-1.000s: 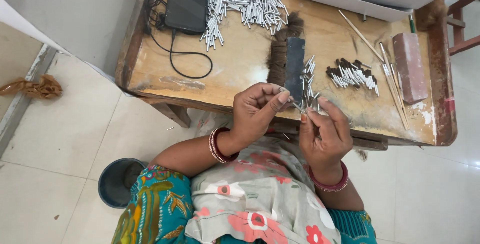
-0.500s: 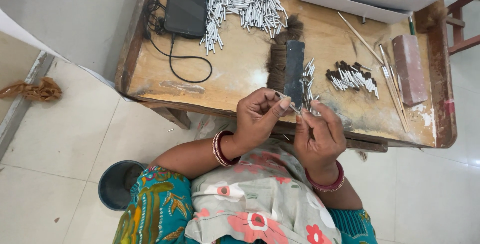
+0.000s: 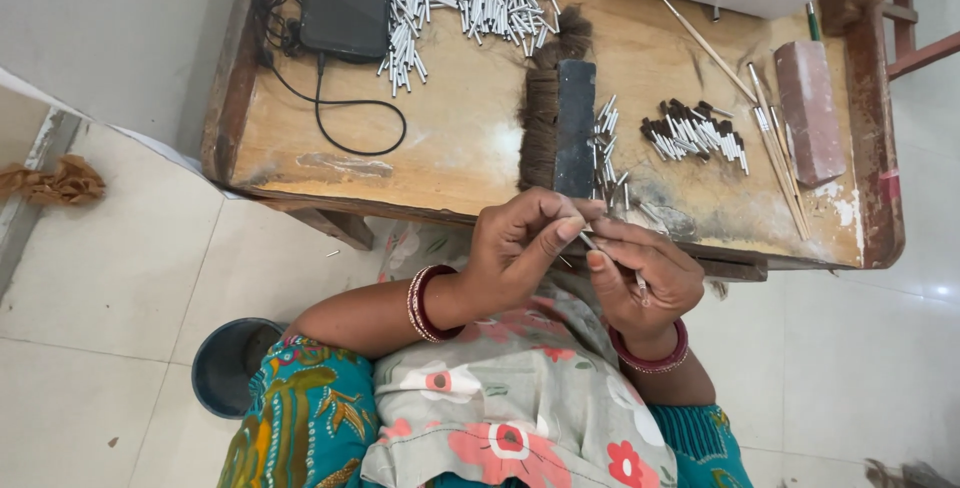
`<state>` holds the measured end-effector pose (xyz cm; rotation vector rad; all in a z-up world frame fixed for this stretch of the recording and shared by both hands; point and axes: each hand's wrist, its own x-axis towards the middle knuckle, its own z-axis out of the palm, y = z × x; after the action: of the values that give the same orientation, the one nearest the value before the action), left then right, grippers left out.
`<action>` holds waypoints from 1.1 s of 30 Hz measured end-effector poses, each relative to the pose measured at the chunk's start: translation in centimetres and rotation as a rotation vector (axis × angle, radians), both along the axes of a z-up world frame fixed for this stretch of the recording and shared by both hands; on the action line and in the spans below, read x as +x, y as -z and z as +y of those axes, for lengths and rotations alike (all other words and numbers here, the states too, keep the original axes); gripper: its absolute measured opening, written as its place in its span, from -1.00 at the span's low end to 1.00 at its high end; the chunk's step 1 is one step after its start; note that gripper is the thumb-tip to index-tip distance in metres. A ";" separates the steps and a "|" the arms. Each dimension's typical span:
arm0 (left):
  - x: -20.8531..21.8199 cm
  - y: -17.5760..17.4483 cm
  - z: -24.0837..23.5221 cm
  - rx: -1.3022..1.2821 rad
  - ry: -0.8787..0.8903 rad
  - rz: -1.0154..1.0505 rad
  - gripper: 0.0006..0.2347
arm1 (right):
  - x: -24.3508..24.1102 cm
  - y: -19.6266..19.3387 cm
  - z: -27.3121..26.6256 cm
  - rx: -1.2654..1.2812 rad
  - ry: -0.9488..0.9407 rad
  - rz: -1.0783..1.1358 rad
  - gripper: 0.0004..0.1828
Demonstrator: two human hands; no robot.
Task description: The person sits at a workbench assembling small brushes. They pick up a metal ferrule, insert a tuft of bristle hair into it, press and shape the tuft, and place the finished brush aside, repeating the process with components from piles on the table and placing completed brushes into a box.
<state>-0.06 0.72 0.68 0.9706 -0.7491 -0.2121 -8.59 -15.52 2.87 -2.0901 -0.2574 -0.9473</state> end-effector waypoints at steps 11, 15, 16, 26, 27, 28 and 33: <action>1.3 0.1 -0.2 -0.078 0.235 0.178 -0.86 | 0.6 0.0 -0.2 -0.039 -0.043 -0.057 -0.82; 1.1 2.0 -1.6 -0.100 0.202 0.079 -0.87 | 0.4 -0.2 -0.3 -0.205 0.004 -0.093 -0.86; 1.1 2.1 -1.5 -0.100 0.202 0.079 -0.87 | 0.2 -0.6 -0.5 -0.204 0.003 -0.093 -0.86; 2.2 0.9 -1.7 0.008 0.057 0.075 -0.85 | 0.7 -2.0 -2.6 -0.218 0.125 0.230 -0.88; 3.0 -0.4 -1.3 0.085 -0.136 -0.004 -0.76 | 1.3 -2.1 -3.5 -0.335 0.231 0.181 -0.93; 3.7 0.0 -1.1 0.086 -0.125 0.002 -0.76 | 1.8 -2.0 -4.7 -0.334 0.241 0.189 -0.93; 6.5 0.9 -0.9 0.140 -0.504 -0.169 -0.80 | 2.8 -2.0 -8.3 -0.464 0.398 0.326 -0.86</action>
<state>6.48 -0.15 -0.25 1.2894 -0.6251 0.2629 -5.74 -23.83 4.92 -2.7532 0.1296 -0.8000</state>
